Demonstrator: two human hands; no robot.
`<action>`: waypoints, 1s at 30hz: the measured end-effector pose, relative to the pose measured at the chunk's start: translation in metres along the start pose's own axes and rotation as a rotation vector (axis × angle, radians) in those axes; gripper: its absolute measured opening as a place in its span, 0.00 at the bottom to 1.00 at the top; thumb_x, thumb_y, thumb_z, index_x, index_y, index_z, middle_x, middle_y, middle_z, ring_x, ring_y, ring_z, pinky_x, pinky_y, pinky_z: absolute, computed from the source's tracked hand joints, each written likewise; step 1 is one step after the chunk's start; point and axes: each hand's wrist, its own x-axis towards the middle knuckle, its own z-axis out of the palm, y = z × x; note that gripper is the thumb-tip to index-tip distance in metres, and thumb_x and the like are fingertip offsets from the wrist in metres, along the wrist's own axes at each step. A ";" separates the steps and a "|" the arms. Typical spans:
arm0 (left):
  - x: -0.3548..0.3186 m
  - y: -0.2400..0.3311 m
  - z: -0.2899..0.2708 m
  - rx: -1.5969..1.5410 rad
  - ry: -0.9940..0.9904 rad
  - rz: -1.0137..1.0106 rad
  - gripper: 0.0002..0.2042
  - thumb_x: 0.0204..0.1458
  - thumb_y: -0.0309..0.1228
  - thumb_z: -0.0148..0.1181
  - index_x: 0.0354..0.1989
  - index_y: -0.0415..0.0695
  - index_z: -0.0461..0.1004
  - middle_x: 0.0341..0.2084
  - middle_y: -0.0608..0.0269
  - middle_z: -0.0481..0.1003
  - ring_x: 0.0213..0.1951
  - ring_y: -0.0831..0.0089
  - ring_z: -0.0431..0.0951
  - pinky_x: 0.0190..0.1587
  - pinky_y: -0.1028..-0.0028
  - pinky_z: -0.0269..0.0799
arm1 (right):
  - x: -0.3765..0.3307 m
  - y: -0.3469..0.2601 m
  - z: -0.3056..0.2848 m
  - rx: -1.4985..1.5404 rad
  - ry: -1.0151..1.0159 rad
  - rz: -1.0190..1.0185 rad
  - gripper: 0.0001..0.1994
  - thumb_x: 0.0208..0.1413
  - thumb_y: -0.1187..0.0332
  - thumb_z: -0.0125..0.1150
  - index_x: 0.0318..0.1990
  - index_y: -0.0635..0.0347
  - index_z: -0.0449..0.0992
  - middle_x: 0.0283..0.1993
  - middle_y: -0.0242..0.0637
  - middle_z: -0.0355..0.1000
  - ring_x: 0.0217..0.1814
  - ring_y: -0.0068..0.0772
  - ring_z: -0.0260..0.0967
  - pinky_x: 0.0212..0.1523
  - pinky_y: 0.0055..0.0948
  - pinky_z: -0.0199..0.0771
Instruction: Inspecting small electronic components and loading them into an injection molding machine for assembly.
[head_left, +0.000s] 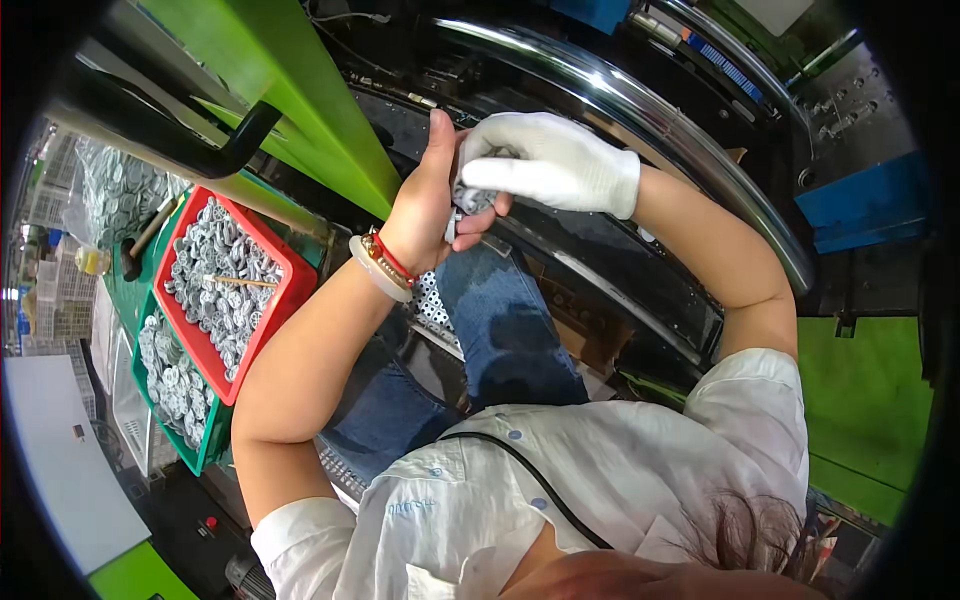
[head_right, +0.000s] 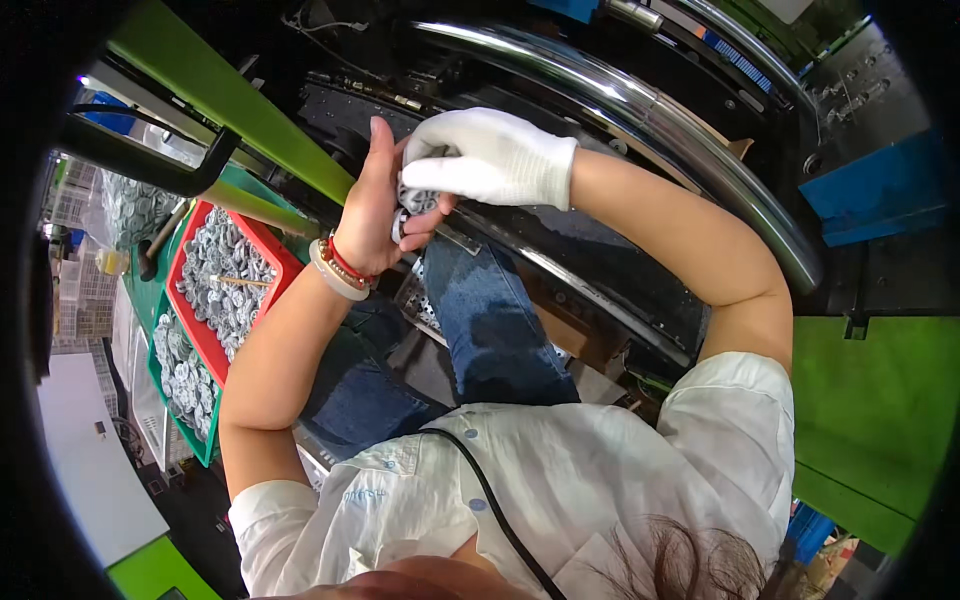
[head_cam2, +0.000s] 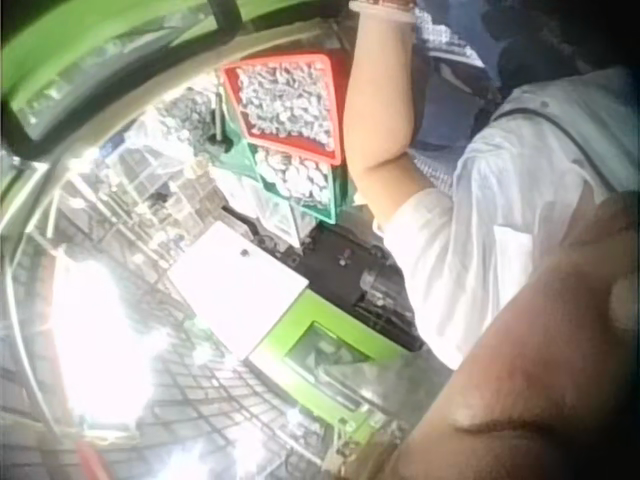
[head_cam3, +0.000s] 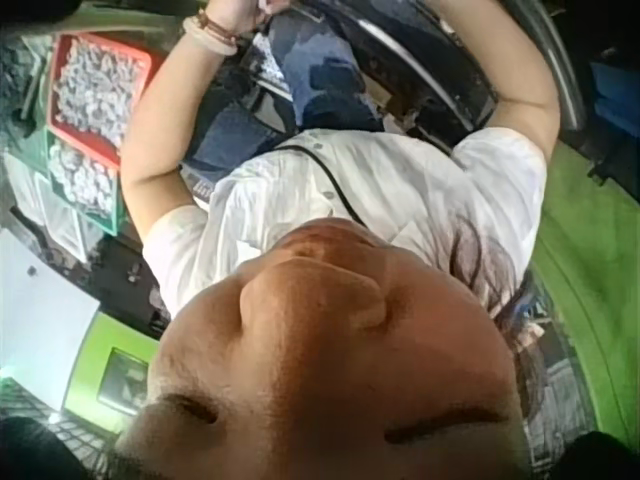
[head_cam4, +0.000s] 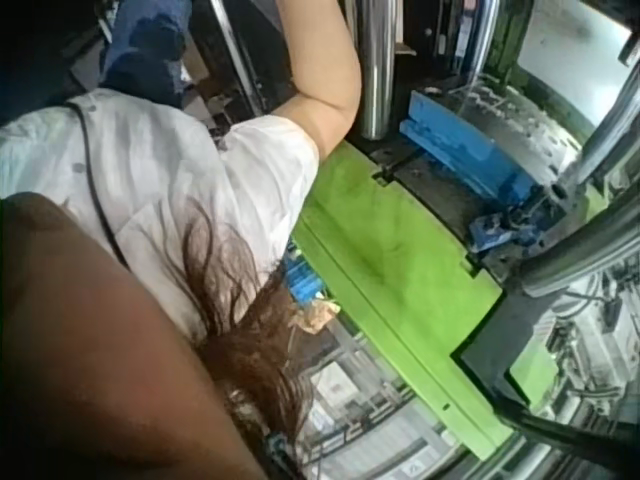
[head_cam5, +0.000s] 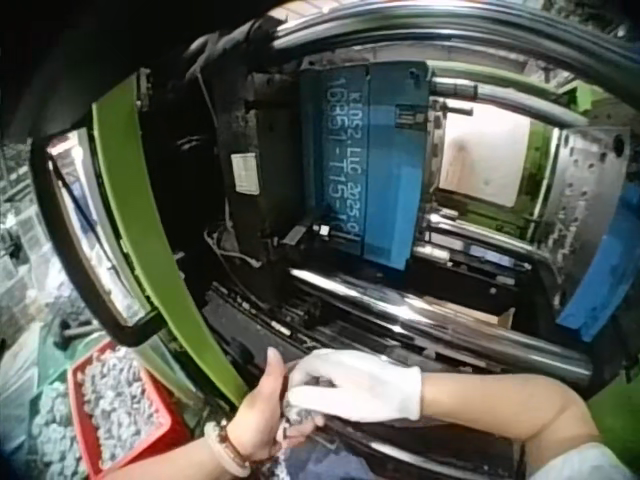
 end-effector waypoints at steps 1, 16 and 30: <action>0.000 0.000 -0.002 -0.017 0.009 -0.029 0.36 0.59 0.66 0.25 0.48 0.44 0.67 0.22 0.62 0.70 0.12 0.83 0.56 0.10 0.84 0.51 | 0.001 0.001 -0.001 -0.024 -0.006 -0.054 0.14 0.55 0.61 0.58 0.42 0.63 0.77 0.37 0.41 0.76 0.35 0.33 0.76 0.39 0.30 0.74; 0.003 -0.009 0.002 0.006 0.176 0.037 0.26 0.62 0.55 0.42 0.47 0.40 0.67 0.21 0.70 0.64 0.14 0.85 0.56 0.12 0.83 0.52 | 0.000 0.000 -0.004 0.405 0.422 -0.128 0.16 0.57 0.68 0.62 0.48 0.69 0.71 0.42 0.38 0.75 0.42 0.25 0.74 0.44 0.24 0.76; 0.000 -0.004 0.010 -0.016 0.279 0.201 0.16 0.60 0.44 0.55 0.39 0.42 0.71 0.19 0.71 0.67 0.15 0.86 0.59 0.13 0.83 0.56 | -0.012 0.012 -0.004 0.551 0.337 0.116 0.14 0.56 0.70 0.63 0.48 0.64 0.71 0.45 0.33 0.72 0.45 0.20 0.69 0.46 0.22 0.70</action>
